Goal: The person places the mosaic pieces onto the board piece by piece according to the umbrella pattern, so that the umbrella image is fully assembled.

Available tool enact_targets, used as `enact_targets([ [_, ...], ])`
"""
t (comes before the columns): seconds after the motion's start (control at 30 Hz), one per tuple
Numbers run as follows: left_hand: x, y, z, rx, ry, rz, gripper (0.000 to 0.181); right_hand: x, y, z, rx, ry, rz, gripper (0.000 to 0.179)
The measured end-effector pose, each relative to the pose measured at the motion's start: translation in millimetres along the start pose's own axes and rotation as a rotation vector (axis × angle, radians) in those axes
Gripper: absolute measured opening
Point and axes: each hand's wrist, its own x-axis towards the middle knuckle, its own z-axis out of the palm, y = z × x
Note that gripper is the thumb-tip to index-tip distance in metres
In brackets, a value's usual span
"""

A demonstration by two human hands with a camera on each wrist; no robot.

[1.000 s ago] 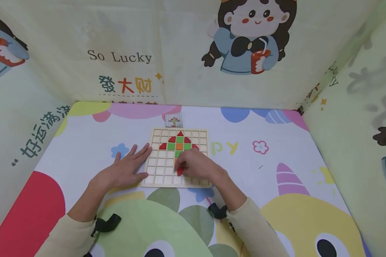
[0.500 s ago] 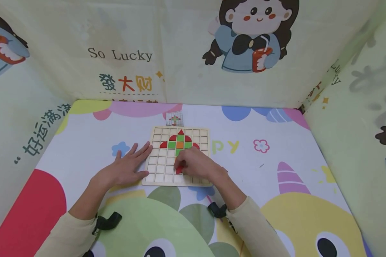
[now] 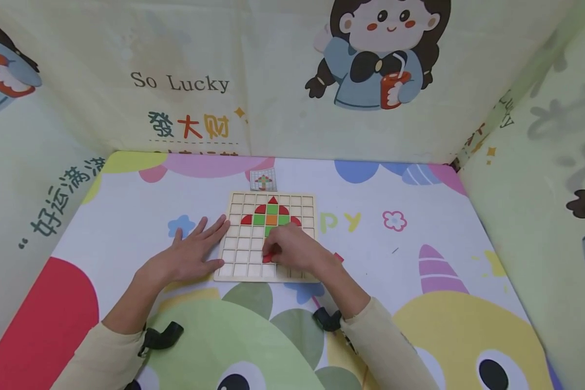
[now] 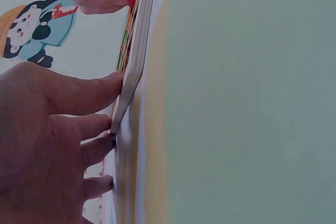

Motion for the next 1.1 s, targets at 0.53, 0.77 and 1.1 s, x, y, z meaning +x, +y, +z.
enact_targets([
  [0.53, -0.1, -0.1, -0.6, -0.007, -0.006, -0.006, 0.086, -0.4, -1.7, 0.7, -0.002, -0.007, 0.016, 0.014],
  [0.77, 0.0, -0.5, 0.2, -0.01, 0.001, -0.003, 0.085, -0.8, -1.1, 1.3, -0.007, -0.007, 0.019, 0.012],
  [1.1, 2.9, -2.0, 0.1, -0.008, -0.004, 0.002, 0.084, -0.1, -0.9, -1.7, -0.034, -0.004, 0.006, 0.01],
])
